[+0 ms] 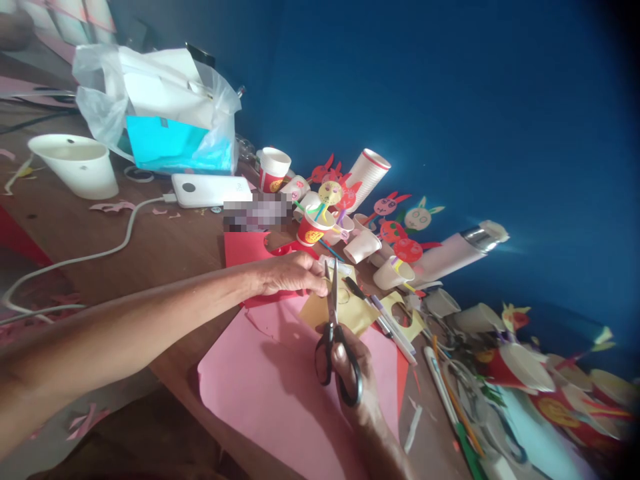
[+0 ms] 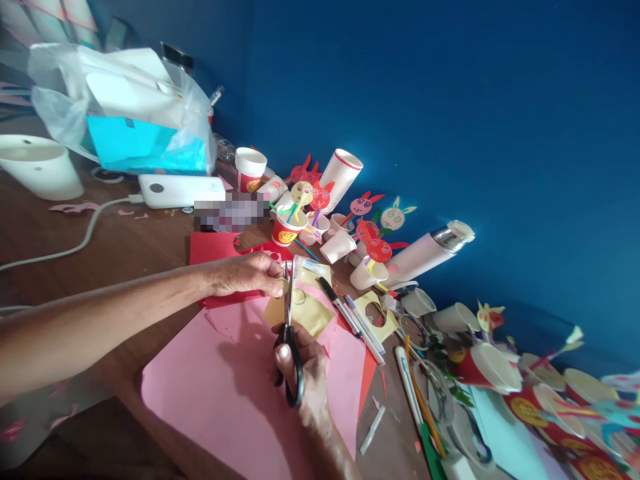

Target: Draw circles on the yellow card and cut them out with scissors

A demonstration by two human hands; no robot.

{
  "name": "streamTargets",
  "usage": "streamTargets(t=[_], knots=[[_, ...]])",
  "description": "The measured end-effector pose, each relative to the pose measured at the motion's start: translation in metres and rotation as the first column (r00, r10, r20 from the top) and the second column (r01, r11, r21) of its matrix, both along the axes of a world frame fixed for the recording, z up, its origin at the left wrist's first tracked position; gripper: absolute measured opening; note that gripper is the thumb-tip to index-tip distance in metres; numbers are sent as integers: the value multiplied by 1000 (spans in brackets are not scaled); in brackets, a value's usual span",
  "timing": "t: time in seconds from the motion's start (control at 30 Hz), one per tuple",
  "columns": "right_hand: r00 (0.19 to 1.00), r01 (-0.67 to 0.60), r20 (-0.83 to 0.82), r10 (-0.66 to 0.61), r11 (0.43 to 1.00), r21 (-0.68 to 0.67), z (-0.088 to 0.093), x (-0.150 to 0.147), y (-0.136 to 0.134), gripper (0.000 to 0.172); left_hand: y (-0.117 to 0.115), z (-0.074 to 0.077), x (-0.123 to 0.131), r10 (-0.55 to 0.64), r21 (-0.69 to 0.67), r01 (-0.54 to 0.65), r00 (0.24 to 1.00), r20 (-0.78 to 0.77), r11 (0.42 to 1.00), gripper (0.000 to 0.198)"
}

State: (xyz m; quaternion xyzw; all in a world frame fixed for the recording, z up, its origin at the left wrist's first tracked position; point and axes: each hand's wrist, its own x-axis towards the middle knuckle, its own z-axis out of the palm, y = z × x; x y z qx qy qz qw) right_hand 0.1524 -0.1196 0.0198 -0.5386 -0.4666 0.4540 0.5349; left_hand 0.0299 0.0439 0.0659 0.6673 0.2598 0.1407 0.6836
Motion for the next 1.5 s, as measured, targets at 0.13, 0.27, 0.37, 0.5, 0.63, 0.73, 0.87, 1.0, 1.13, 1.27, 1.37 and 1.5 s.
streamTargets(t=[0.13, 0.27, 0.37, 0.5, 0.63, 0.73, 0.87, 1.0, 1.13, 1.27, 1.37, 1.5], knots=[[1000, -10, -5, 10, 1000, -1, 1, 0, 0, 40, 0, 2, -1, -1, 6, 1, 1000, -14, 1000, 16], [1000, -6, 3, 6, 1000, -12, 1, 0, 0, 41, -1, 4, -1, -3, -4, 2, 1000, -18, 1000, 15], [1000, -2, 17, 2, 1000, -23, 3, 0, 0, 41, -1, 5, -1, -7, -13, 7, 1000, -14, 1000, 15], [999, -10, 36, 11, 999, -38, 6, 1, -1, 41, 0, 5, -1, -11, -24, 11, 1000, -5, 1000, 14], [999, 0, 48, 2, 999, -38, 5, 2, 0, 41, 2, 3, -2, -13, -13, 13, 1000, -4, 1000, 13], [999, 12, 40, -12, 1000, 0, 4, 2, 1, 41, 2, 0, -1, -24, -8, 24, 999, 26, 1000, 18], [998, 31, 45, -32, 999, 26, 7, 0, 1, 40, -3, -3, 3, 16, -56, -11, 995, 96, 998, 21], [998, 39, 57, -40, 999, 28, 7, 0, 0, 39, -9, -2, 6, 72, -97, -60, 990, 122, 993, 20], [999, 32, 15, -32, 999, 35, 2, 0, 1, 41, -9, 0, 6, 95, -38, -92, 992, 86, 995, 18], [999, 31, -24, -30, 999, 22, 1, -2, 2, 42, -7, 1, 4, 82, -5, -82, 996, 45, 997, 19], [999, 26, -36, -25, 999, 27, 0, -2, 2, 42, -5, -1, 4, 54, 28, -55, 997, 53, 998, 21], [999, 14, -39, -13, 999, 30, -2, -1, 2, 41, -3, -4, 4, 37, 61, -40, 998, 55, 997, 20]])
